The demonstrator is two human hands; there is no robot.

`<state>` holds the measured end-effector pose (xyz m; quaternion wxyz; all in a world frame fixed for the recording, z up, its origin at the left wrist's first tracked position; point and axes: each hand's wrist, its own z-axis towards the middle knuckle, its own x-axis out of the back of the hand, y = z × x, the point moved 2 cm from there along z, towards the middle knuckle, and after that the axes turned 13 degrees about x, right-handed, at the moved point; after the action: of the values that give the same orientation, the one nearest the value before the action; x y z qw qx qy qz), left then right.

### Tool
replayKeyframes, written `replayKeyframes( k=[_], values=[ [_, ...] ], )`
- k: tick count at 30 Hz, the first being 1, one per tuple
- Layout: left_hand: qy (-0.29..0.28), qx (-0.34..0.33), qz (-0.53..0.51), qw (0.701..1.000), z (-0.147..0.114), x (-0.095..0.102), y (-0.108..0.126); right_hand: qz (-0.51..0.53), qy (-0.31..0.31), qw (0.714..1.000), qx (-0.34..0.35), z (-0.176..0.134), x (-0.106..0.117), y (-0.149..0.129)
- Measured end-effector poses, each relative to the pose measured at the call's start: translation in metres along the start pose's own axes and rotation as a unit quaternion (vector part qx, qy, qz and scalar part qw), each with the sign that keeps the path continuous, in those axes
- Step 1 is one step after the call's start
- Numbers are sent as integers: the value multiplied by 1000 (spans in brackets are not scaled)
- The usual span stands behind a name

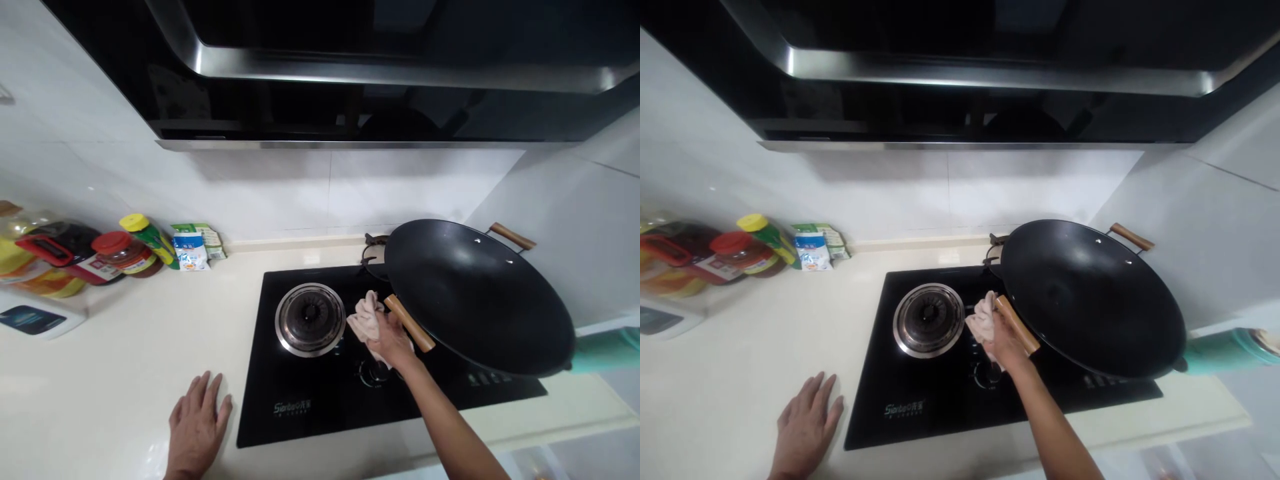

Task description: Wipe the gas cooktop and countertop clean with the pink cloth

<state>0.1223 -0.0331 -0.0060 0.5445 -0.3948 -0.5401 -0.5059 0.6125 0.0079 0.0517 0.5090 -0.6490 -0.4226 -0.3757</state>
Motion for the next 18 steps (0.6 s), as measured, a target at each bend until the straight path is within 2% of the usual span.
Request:
replayKeyframes(
  k=[4,7,13,18],
  values=[
    [8,-1,5,1000,-2,-2,-3,1,28,1000,8,36,-7,-36],
    [5,0,7,1000,-3,-5,-6,6,59,998,7,72,0,-43],
    [10,-3,11,1000,-7,-6,-7,-10,71,997,-5,146,19,-59],
    [38,-23,11,999,-11,-8,-7,-3,50,998,28,193,13,-107]
  ],
)
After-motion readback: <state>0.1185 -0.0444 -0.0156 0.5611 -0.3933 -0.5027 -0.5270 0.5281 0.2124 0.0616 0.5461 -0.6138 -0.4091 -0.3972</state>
